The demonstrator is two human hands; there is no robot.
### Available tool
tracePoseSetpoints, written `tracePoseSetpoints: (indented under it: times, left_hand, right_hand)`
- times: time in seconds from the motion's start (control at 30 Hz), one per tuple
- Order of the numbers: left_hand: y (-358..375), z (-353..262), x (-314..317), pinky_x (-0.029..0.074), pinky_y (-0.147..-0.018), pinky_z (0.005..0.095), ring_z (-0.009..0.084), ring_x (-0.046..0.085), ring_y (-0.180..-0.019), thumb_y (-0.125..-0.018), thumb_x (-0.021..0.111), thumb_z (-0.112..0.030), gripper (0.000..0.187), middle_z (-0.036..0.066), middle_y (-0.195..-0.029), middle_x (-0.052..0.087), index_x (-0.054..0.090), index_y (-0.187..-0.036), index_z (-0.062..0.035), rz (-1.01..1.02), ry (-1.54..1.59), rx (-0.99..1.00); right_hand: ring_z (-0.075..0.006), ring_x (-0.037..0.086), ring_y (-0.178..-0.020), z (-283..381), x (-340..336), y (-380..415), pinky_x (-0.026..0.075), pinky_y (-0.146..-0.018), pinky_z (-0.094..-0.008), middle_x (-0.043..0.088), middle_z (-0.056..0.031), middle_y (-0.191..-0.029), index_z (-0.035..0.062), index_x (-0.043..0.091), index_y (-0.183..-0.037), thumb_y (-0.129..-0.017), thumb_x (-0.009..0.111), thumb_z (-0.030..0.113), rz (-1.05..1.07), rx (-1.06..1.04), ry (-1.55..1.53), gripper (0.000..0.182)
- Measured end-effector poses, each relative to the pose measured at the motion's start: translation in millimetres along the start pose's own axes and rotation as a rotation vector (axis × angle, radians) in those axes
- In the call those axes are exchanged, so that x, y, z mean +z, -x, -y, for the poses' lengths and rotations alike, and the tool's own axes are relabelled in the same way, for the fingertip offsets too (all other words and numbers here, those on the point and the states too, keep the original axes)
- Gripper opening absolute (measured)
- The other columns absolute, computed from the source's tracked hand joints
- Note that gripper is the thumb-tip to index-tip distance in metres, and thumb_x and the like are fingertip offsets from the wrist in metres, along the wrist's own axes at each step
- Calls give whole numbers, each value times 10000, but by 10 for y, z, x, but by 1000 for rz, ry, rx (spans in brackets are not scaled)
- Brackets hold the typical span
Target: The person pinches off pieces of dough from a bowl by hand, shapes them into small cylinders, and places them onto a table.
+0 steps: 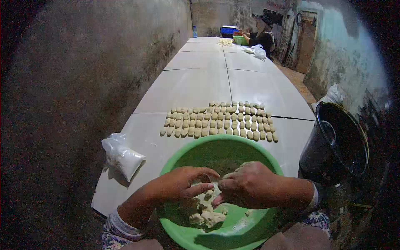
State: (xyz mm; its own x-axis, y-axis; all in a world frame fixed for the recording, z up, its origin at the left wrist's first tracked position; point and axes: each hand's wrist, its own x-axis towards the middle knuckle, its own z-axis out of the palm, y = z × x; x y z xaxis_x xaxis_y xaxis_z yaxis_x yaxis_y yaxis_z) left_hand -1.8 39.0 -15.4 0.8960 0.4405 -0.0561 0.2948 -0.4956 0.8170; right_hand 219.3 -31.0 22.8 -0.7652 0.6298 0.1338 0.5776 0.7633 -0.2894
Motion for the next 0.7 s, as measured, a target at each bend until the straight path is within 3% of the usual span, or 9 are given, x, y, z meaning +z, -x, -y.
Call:
tracePoseSetpoints:
  times: [0.17, 0.37, 0.4, 0.5, 0.53, 0.57, 0.63, 0.67, 0.7]
  left_hand:
    - [-11, 100, 22, 473, -863, 404, 300, 620, -967, -906, 553, -211, 371, 185, -1040, 636, 515, -1234, -41, -6, -17, 56]
    - [18, -31, 13, 477, -851, 400, 292, 624, -952, -938, 543, -266, 372, 188, -1037, 638, 514, -1234, -42, -36, -59, 39]
    - [20, -43, 14, 477, -850, 401, 292, 626, -952, -936, 546, -266, 375, 189, -1039, 639, 513, -1234, -40, -34, -34, 16]
    - [0, 97, 32, 478, -848, 401, 298, 626, -955, -931, 553, -277, 391, 189, -1044, 639, 507, -1233, -33, -20, -15, 49]
    - [2, 127, 44, 477, -849, 401, 305, 625, -958, -929, 555, -276, 391, 190, -1046, 638, 508, -1232, -33, -31, -54, 41]
    - [2, 145, 49, 477, -851, 401, 311, 624, -962, -927, 557, -275, 391, 190, -1047, 637, 508, -1230, -33, -43, -92, 32]
    - [5, 135, 33, 476, -852, 402, 324, 620, -971, -927, 554, -281, 386, 193, -1057, 634, 510, -1226, -40, -39, -60, 38]
    - [16, 94, 23, 476, -854, 404, 325, 619, -973, -926, 554, -282, 384, 192, -1059, 633, 511, -1221, -40, -45, -66, 59]
    - [26, 49, 14, 476, -855, 407, 325, 618, -975, -925, 553, -282, 382, 192, -1061, 632, 512, -1217, -39, -50, -71, 79]
  right_hand:
    - [-375, 639, -707, 15, 47, -18, 499, -566, -483, 626, -177, -762, 99, 472, -1168, -966, 378, 246, 164, 91, -16, 267]
    - [-367, 627, -605, 104, -88, 59, 472, -485, -465, 598, -134, -642, 81, 435, -1000, -888, 563, 271, -87, 67, -73, 255]
    - [-333, 533, -453, 72, -5, 70, 389, -400, -431, 469, -87, -539, 86, 467, -909, -854, 649, 305, -238, 5, -38, 290]
    - [-344, 513, -436, 159, -77, 49, 393, -408, -434, 442, -72, -515, 85, 463, -912, -856, 648, 300, -299, 5, -151, 289]
    - [-357, 564, -562, 157, -86, 46, 437, -487, -433, 507, -124, -659, 50, 464, -981, -858, 642, 228, -179, 113, -164, 280]
    - [-357, 564, -562, 102, -23, 26, 437, -487, -433, 507, -124, -659, 50, 464, -981, -858, 642, 228, -179, 113, -164, 280]
    - [-380, 585, -745, -56, 160, -37, 477, -596, -425, 525, -190, -886, 0, 445, -1091, -869, 596, 101, -365, -188, -210, 286]
    - [-459, 548, -1030, -85, 147, 17, 488, -832, -495, 410, -305, -1277, -2, 349, -1282, -900, 496, 124, -73, 8, -339, 428]
    - [-459, 548, -1030, -76, 144, 2, 488, -832, -495, 410, -305, -1277, -2, 349, -1282, -900, 496, 124, -72, 7, -339, 428]
